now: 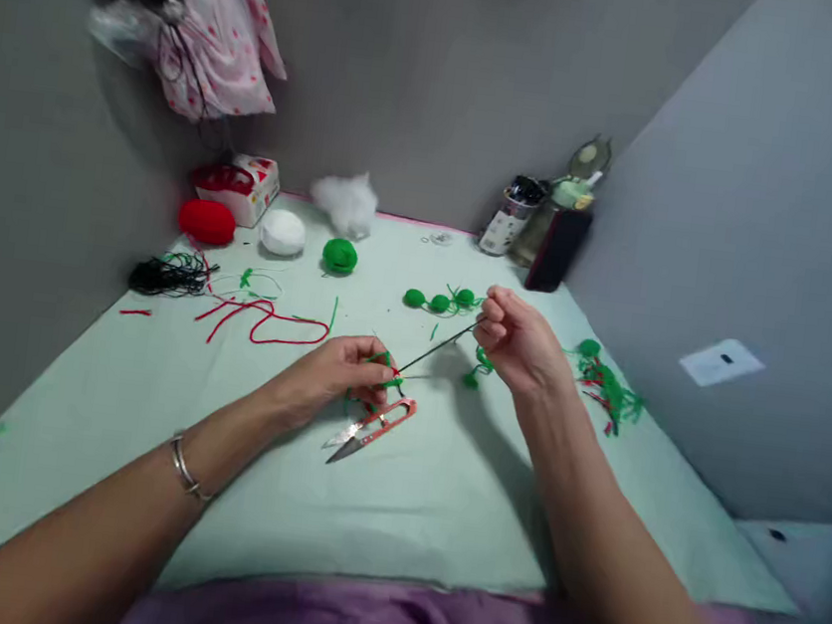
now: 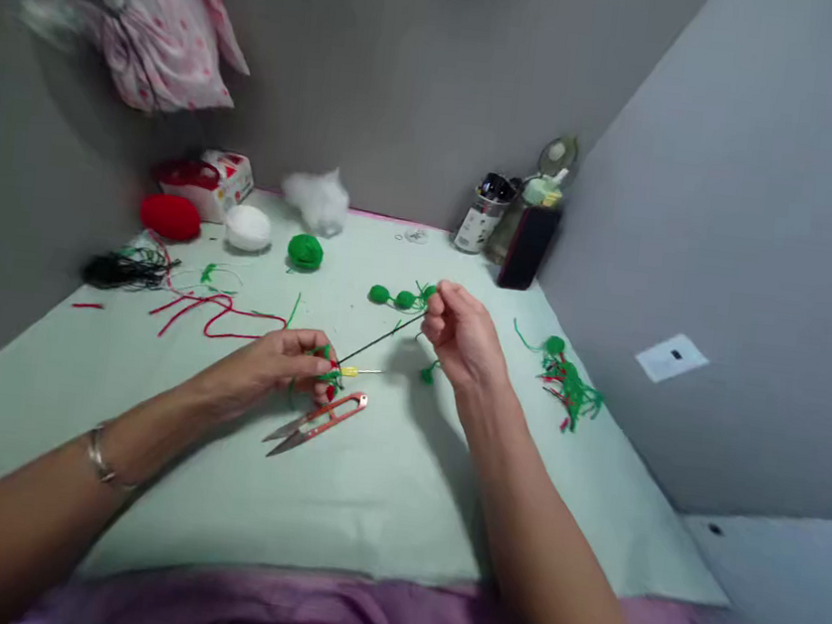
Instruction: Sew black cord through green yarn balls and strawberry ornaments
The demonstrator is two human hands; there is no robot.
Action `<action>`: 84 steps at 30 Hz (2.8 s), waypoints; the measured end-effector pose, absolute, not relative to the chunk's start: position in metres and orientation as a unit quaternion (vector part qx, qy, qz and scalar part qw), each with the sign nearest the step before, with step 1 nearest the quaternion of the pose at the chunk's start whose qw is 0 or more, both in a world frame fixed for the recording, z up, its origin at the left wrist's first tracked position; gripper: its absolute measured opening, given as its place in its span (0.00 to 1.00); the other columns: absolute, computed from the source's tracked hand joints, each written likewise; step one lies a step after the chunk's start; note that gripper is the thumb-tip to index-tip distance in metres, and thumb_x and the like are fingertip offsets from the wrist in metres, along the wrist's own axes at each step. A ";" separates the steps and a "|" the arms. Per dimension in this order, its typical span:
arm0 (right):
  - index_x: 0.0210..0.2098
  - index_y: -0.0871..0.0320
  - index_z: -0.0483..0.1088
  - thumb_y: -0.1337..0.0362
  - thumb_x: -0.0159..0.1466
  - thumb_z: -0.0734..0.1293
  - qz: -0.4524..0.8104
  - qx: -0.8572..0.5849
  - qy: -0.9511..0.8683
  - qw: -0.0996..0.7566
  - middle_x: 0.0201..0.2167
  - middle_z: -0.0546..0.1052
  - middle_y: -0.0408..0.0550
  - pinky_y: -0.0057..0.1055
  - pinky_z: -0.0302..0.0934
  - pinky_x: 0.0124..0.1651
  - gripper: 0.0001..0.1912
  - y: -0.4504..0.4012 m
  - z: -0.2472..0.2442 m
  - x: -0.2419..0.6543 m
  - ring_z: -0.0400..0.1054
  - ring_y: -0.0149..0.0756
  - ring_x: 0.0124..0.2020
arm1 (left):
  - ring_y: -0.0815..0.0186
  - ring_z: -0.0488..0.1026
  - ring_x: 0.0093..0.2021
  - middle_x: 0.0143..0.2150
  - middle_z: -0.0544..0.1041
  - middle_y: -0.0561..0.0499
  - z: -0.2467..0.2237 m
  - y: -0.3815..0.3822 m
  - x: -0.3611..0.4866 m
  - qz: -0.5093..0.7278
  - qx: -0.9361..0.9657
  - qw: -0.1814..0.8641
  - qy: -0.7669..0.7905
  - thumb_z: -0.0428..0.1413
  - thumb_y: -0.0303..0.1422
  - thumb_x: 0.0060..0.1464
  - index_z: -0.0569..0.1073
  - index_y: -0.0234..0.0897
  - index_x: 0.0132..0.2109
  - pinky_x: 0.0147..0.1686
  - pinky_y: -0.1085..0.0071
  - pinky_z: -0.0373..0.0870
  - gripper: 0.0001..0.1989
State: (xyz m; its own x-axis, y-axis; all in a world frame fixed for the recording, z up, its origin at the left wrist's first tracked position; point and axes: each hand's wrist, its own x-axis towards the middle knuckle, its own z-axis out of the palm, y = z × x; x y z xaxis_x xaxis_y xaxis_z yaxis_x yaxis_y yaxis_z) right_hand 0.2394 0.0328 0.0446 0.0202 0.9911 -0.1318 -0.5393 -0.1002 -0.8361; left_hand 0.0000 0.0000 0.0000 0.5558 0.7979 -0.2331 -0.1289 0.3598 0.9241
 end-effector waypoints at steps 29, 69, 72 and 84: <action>0.27 0.60 0.62 0.74 0.69 0.62 0.501 -0.398 -0.206 0.740 0.17 0.65 0.35 0.12 0.54 0.19 0.14 0.054 0.044 0.276 0.57 0.18 0.15 | 0.67 0.74 0.29 0.28 0.76 0.51 0.004 -0.002 -0.002 0.304 0.468 0.752 0.350 0.65 0.35 0.49 0.73 0.35 0.33 0.36 0.66 0.72 0.10; 0.27 0.60 0.70 0.67 0.61 0.65 0.379 -0.504 -0.701 0.332 0.21 0.68 0.40 0.26 0.52 0.27 0.06 -0.018 0.040 0.181 0.57 0.26 0.23 | 0.69 0.77 0.33 0.33 0.74 0.57 0.007 0.003 -0.006 0.463 0.420 0.678 0.386 0.67 0.33 0.48 0.72 0.36 0.36 0.42 0.69 0.73 0.12; 0.27 0.59 0.70 0.67 0.60 0.65 0.381 -0.511 -0.696 0.331 0.21 0.67 0.39 0.27 0.51 0.27 0.06 -0.018 0.040 0.182 0.56 0.26 0.23 | 0.70 0.77 0.33 0.33 0.74 0.57 0.008 0.002 -0.006 0.464 0.423 0.675 0.387 0.67 0.32 0.48 0.72 0.37 0.36 0.43 0.69 0.73 0.12; 0.27 0.59 0.70 0.67 0.60 0.65 0.401 -0.508 -0.688 0.328 0.21 0.69 0.40 0.26 0.52 0.26 0.06 -0.017 0.038 0.182 0.57 0.26 0.22 | 0.67 0.75 0.33 0.29 0.75 0.55 0.006 0.001 -0.003 0.461 0.494 0.606 0.420 0.65 0.33 0.49 0.72 0.38 0.36 0.38 0.69 0.70 0.10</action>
